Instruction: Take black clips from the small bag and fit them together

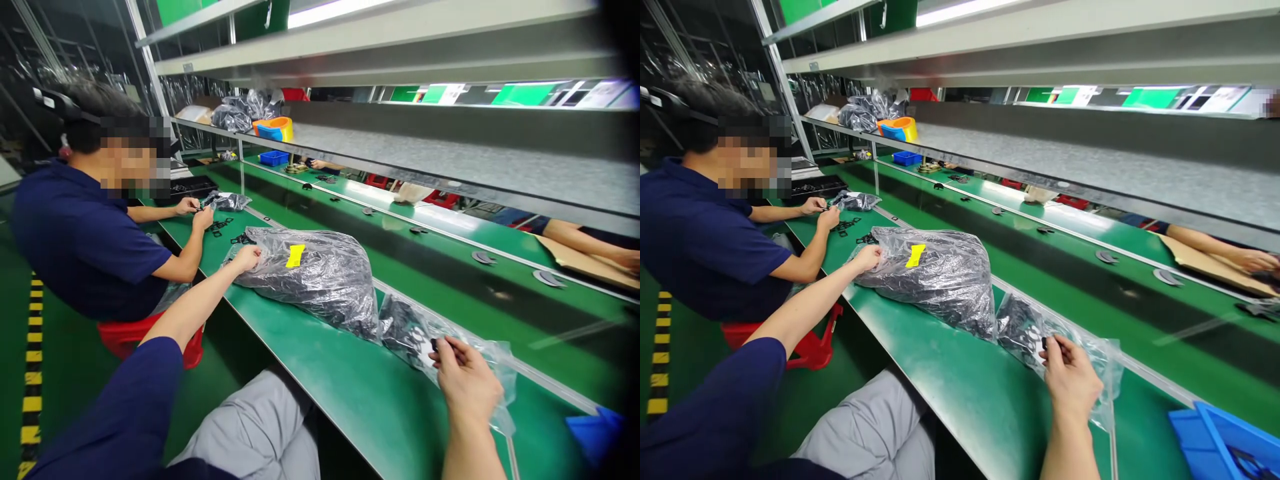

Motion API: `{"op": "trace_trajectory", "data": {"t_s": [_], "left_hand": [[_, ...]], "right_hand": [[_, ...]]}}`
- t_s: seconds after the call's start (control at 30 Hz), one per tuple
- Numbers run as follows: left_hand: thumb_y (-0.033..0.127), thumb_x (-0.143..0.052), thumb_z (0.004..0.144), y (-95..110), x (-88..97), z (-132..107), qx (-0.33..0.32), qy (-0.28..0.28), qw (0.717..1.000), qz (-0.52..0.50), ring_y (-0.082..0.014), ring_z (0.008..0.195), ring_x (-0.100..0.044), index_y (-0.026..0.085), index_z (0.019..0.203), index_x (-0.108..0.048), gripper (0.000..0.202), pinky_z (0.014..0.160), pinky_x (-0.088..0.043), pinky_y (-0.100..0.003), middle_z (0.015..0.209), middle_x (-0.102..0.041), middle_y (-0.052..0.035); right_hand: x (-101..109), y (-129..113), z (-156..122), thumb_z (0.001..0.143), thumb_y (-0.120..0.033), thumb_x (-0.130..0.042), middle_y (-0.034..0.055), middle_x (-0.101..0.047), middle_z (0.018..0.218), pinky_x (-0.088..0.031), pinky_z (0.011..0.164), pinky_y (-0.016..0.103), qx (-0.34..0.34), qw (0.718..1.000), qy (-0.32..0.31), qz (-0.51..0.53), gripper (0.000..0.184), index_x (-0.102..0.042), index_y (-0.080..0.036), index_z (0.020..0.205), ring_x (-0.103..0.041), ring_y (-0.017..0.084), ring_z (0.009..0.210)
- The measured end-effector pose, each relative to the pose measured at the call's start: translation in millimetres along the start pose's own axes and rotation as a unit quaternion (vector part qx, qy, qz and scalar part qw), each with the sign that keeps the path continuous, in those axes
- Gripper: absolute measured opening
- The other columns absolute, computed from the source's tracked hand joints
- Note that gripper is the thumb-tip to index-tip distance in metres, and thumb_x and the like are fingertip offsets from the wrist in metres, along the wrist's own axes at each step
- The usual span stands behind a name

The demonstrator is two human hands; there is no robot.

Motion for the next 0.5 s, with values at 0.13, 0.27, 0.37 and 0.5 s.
{"op": "trace_trajectory", "data": {"t_s": [0.13,0.27,0.37,0.5], "left_hand": [[0.018,-0.061,0.066,3.0,10.9,-6.0,-0.014,0.052,0.996,0.071,-0.0236,0.085,-0.063,0.016,0.080,-0.069,0.016,0.075,-0.045,-0.030,0.082,-0.071,-0.0070],[0.017,-0.062,0.066,9.1,18.0,-9.0,-0.027,0.076,0.989,0.123,-0.0250,0.096,-0.062,0.018,0.075,-0.068,0.011,0.080,-0.044,-0.028,0.090,-0.071,-0.0083],[0.021,-0.063,0.067,12.4,21.5,-6.3,-0.021,0.080,0.986,0.146,-0.0238,0.088,-0.064,0.017,0.079,-0.068,0.014,0.077,-0.044,-0.028,0.087,-0.072,-0.0083],[0.023,-0.059,0.072,15.7,28.7,-2.3,-0.013,0.086,0.982,0.165,-0.0241,0.084,-0.065,0.015,0.085,-0.069,0.018,0.075,-0.045,-0.029,0.088,-0.072,-0.0106]], "right_hand": [[0.3,0.1,-0.1,0.066,-0.054,-0.065,0.0036,-0.063,0.062,-0.049,0.050,0.032,0.008,1.000,-0.002,-0.012,0.051,-0.065,-0.015,0.099,-0.062,0.021,0.054],[0.4,0.3,0.9,0.069,-0.053,-0.064,0.0053,-0.066,0.064,-0.050,0.051,0.032,0.026,0.999,-0.006,-0.031,0.048,-0.066,-0.014,0.098,-0.063,0.022,0.055],[-0.3,0.2,1.7,0.068,-0.056,-0.064,0.0062,-0.066,0.066,-0.049,0.051,0.032,0.037,0.999,-0.005,-0.018,0.051,-0.066,-0.014,0.097,-0.063,0.021,0.055],[0.2,-2.5,1.7,0.067,-0.060,-0.065,0.0071,-0.068,0.068,-0.049,0.050,0.031,0.049,0.999,0.004,-0.003,0.054,-0.066,-0.014,0.096,-0.062,0.020,0.054]]}}
Point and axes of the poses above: each hand's wrist, its own z-axis towards the middle knuckle, its own x-axis out of the back of the hand, y = z × x, the point moved 7 cm from there along z, towards the middle knuckle
